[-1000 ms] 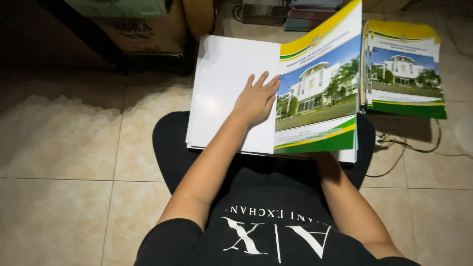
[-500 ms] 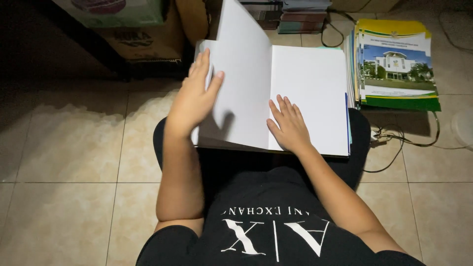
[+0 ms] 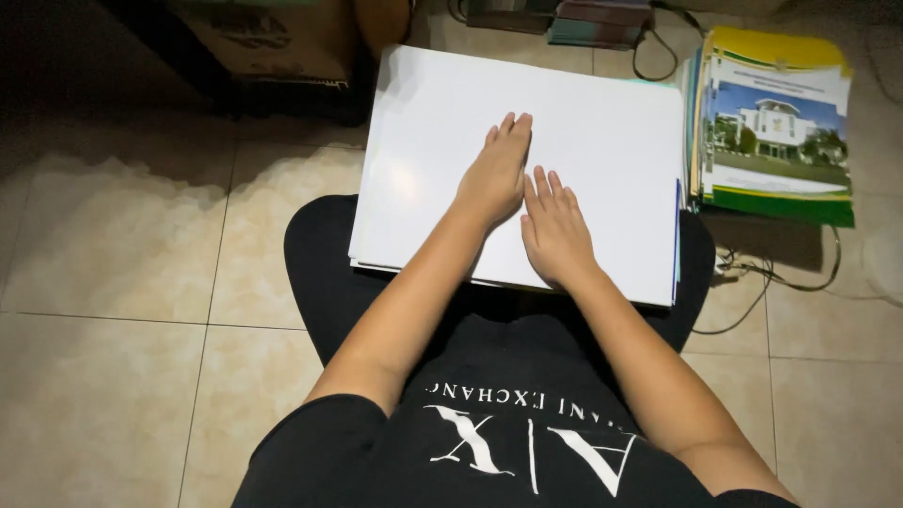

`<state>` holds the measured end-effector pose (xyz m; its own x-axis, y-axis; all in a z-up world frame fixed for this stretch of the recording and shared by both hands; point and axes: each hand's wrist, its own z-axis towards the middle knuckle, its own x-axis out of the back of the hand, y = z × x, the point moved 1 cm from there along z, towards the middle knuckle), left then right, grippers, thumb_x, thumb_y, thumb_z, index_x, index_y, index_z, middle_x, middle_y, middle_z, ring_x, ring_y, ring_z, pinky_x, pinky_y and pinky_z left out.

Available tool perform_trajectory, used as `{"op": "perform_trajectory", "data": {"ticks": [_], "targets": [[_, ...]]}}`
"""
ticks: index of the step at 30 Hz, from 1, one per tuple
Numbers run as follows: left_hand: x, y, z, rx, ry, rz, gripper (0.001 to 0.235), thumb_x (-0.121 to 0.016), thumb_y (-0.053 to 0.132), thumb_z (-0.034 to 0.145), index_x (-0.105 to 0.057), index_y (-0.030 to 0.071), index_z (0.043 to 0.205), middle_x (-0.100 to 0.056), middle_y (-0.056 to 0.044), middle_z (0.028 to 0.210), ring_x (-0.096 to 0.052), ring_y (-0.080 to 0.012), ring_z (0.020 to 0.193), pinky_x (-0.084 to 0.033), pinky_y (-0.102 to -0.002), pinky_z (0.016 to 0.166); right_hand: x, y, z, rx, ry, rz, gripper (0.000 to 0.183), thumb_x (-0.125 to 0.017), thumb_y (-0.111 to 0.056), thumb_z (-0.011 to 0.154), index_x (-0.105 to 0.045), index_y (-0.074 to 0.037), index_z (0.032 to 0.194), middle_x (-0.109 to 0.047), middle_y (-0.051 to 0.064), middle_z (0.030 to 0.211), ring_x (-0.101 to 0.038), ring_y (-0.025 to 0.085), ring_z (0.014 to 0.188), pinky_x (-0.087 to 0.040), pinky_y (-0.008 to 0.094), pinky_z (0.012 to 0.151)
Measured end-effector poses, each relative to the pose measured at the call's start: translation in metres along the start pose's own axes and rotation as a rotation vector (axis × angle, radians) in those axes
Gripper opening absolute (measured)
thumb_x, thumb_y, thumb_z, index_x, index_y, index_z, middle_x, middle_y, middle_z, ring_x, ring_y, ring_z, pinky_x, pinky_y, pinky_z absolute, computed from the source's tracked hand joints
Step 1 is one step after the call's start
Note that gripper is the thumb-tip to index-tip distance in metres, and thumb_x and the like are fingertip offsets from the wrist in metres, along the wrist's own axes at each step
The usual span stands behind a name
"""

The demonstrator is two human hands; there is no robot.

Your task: A person is seen picking up brochures from a stack, placing them into a white folder, flipping the page, and smoothing it down with both hands.

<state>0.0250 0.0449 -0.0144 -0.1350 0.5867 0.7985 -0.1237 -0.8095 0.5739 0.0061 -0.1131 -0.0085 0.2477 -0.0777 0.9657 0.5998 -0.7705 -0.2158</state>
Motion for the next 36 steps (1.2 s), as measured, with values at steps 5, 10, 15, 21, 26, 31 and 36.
{"op": "perform_trajectory", "data": {"ticks": [5, 10, 15, 21, 26, 31, 36], "targets": [[0.000, 0.005, 0.003, 0.072, -0.004, -0.081, 0.054, -0.028, 0.009, 0.103, -0.031, -0.006, 0.155, -0.037, -0.023, 0.161, -0.026, -0.0339, 0.155, -0.016, -0.043, 0.130, 0.029, 0.005, 0.080, -0.029, 0.058, 0.037, 0.055, -0.024, -0.024, 0.110, -0.029, -0.001, 0.160, -0.021, 0.022, 0.168, -0.016, 0.036, 0.156, -0.009, 0.049, 0.125], [-0.002, -0.002, 0.005, 0.131, 0.024, -0.105, 0.052, -0.026, 0.009, 0.105, -0.031, -0.004, 0.156, -0.036, -0.022, 0.162, -0.025, -0.0321, 0.156, -0.015, -0.041, 0.131, 0.028, 0.015, 0.126, -0.060, 0.084, 0.073, 0.058, -0.022, -0.027, 0.110, -0.023, 0.000, 0.161, -0.016, 0.020, 0.169, -0.011, 0.032, 0.157, -0.005, 0.046, 0.126], [-0.013, -0.009, 0.007, 0.127, 0.058, -0.118, 0.054, -0.024, 0.009, 0.104, -0.035, -0.003, 0.156, -0.038, -0.022, 0.162, -0.027, -0.0324, 0.155, -0.015, -0.042, 0.131, 0.028, -0.015, 0.064, -0.072, 0.032, 0.075, 0.060, -0.023, -0.027, 0.109, -0.020, 0.005, 0.160, -0.013, 0.024, 0.169, -0.009, 0.034, 0.157, -0.003, 0.044, 0.127], [0.004, 0.002, -0.004, 0.168, 0.085, -0.132, 0.056, -0.022, 0.006, 0.102, -0.036, -0.001, 0.155, -0.039, -0.018, 0.162, -0.028, -0.0273, 0.155, -0.015, -0.038, 0.131, 0.002, -0.024, -0.003, -0.069, -0.046, 0.030, 0.064, -0.028, -0.028, 0.106, -0.016, 0.003, 0.161, -0.010, 0.023, 0.170, -0.007, 0.033, 0.158, -0.003, 0.044, 0.127], [0.001, 0.000, -0.002, 0.154, 0.088, -0.158, 0.056, -0.023, 0.005, 0.101, -0.035, -0.002, 0.155, -0.038, -0.020, 0.162, -0.027, -0.0299, 0.155, -0.015, -0.040, 0.131, 0.024, -0.019, 0.041, -0.073, -0.004, 0.067, 0.061, -0.028, -0.022, 0.107, -0.019, 0.006, 0.160, -0.014, 0.026, 0.168, -0.010, 0.036, 0.157, -0.005, 0.046, 0.127], [-0.002, 0.001, 0.000, 0.153, 0.073, -0.184, 0.054, -0.023, 0.007, 0.104, -0.035, -0.002, 0.155, -0.038, -0.021, 0.161, -0.027, -0.0309, 0.155, -0.014, -0.041, 0.131, 0.017, 0.024, 0.142, -0.113, 0.055, 0.055, 0.059, -0.024, -0.024, 0.109, -0.018, 0.005, 0.161, -0.013, 0.024, 0.169, -0.008, 0.033, 0.158, -0.004, 0.045, 0.128], [-0.014, -0.005, 0.007, 0.100, 0.348, -0.272, 0.062, -0.036, -0.009, 0.085, -0.042, -0.005, 0.146, -0.053, -0.022, 0.149, -0.037, -0.0347, 0.150, -0.023, -0.044, 0.127, 0.006, 0.042, 0.172, -0.066, 0.222, 0.042, 0.062, -0.035, -0.023, 0.104, -0.023, 0.011, 0.155, -0.020, 0.026, 0.165, -0.013, 0.032, 0.155, -0.009, 0.044, 0.124]]}}
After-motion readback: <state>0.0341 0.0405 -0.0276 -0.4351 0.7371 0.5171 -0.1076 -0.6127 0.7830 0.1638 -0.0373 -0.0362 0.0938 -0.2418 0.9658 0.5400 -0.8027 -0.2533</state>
